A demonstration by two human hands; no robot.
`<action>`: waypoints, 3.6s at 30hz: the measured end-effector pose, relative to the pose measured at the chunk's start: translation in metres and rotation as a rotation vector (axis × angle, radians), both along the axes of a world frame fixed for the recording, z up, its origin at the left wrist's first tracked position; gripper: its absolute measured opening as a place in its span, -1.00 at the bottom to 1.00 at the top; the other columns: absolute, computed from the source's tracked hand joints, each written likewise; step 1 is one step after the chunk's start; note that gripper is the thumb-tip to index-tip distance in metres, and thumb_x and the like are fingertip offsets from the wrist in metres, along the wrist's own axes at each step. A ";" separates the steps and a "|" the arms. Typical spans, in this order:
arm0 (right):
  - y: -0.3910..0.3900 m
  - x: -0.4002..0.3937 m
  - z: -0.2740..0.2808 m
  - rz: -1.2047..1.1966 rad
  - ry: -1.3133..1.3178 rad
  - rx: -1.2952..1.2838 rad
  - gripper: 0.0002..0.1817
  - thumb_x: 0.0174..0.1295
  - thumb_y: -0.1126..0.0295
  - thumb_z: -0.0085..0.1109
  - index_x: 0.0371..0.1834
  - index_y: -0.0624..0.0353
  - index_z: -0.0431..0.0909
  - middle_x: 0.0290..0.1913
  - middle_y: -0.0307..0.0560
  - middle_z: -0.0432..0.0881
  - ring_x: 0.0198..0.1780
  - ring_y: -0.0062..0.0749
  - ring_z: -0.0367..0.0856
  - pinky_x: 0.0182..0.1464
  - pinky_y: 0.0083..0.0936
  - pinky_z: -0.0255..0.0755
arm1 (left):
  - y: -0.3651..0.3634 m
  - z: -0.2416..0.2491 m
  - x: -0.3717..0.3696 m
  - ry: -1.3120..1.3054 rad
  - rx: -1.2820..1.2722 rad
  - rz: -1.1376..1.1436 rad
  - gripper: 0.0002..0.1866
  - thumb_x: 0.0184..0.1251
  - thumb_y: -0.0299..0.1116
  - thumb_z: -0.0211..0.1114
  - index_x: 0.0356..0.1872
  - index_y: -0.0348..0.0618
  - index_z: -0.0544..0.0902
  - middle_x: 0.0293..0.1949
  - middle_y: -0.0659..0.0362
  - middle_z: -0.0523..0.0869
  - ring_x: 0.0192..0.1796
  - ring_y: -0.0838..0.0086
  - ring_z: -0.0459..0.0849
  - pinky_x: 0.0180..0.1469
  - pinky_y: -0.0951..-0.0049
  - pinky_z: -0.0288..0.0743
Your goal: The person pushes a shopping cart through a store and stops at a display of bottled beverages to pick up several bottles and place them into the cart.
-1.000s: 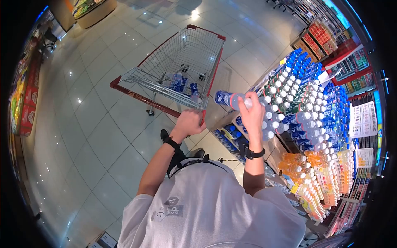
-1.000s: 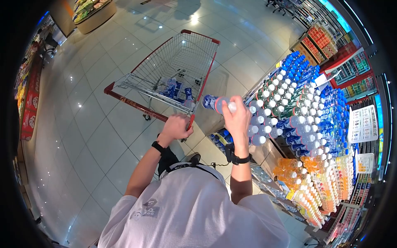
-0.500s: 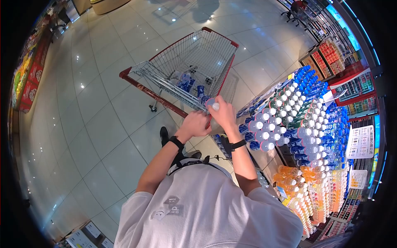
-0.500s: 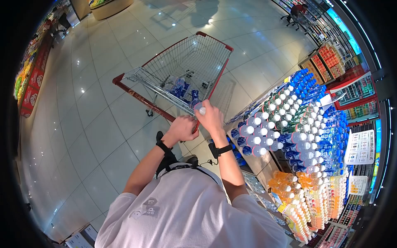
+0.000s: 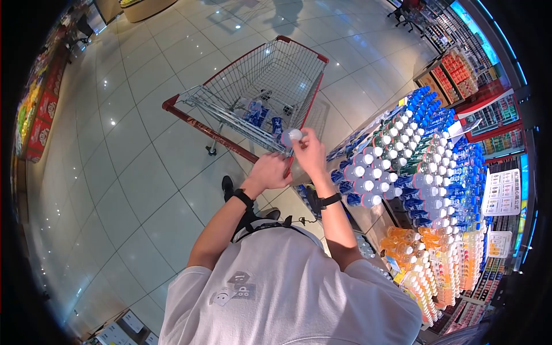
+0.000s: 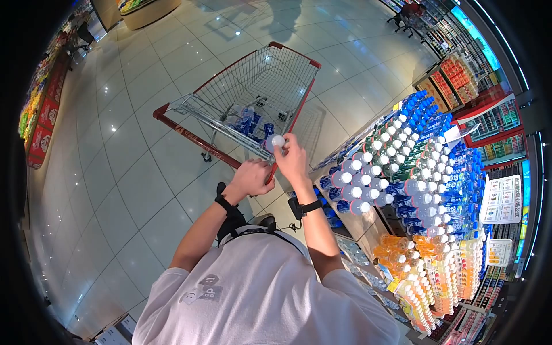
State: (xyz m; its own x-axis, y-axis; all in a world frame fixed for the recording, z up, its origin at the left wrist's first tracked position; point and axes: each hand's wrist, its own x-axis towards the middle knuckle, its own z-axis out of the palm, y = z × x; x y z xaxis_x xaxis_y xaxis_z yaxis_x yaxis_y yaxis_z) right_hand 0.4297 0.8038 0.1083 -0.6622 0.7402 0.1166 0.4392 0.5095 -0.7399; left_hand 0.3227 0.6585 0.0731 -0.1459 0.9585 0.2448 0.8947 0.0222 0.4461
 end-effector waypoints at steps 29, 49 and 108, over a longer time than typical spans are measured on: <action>-0.054 0.358 -0.241 -0.238 -0.793 -0.745 -0.56 0.30 0.06 0.39 -0.24 0.33 0.84 -0.28 0.22 0.88 -0.22 0.04 0.90 -0.05 -0.12 0.77 | 0.004 0.005 0.001 -0.032 -0.005 -0.036 -0.72 0.19 -0.17 0.44 -0.40 -0.22 0.71 -0.35 -0.02 0.77 -0.19 0.00 0.79 -0.11 0.02 0.70; 0.023 0.302 -0.058 -0.731 -0.045 0.189 -0.41 0.46 0.30 0.42 0.52 0.03 0.47 0.25 0.27 0.52 0.22 0.36 0.67 0.23 0.12 0.61 | 0.004 0.005 0.000 -0.019 0.023 -0.031 -0.75 0.22 -0.22 0.50 -0.28 -0.22 0.80 -0.32 0.01 0.79 -0.22 -0.02 0.78 -0.16 0.04 0.68; -0.056 0.123 0.044 -0.546 -0.271 0.247 -0.67 0.26 0.21 0.50 -0.12 0.22 0.67 -0.27 0.30 0.77 -0.20 0.24 0.78 -0.12 0.02 0.58 | -0.012 -0.012 -0.035 -0.082 -0.073 -0.297 -0.49 0.32 0.07 0.37 -0.33 -0.32 0.78 -0.25 -0.15 0.78 -0.09 -0.04 0.80 0.01 -0.01 0.68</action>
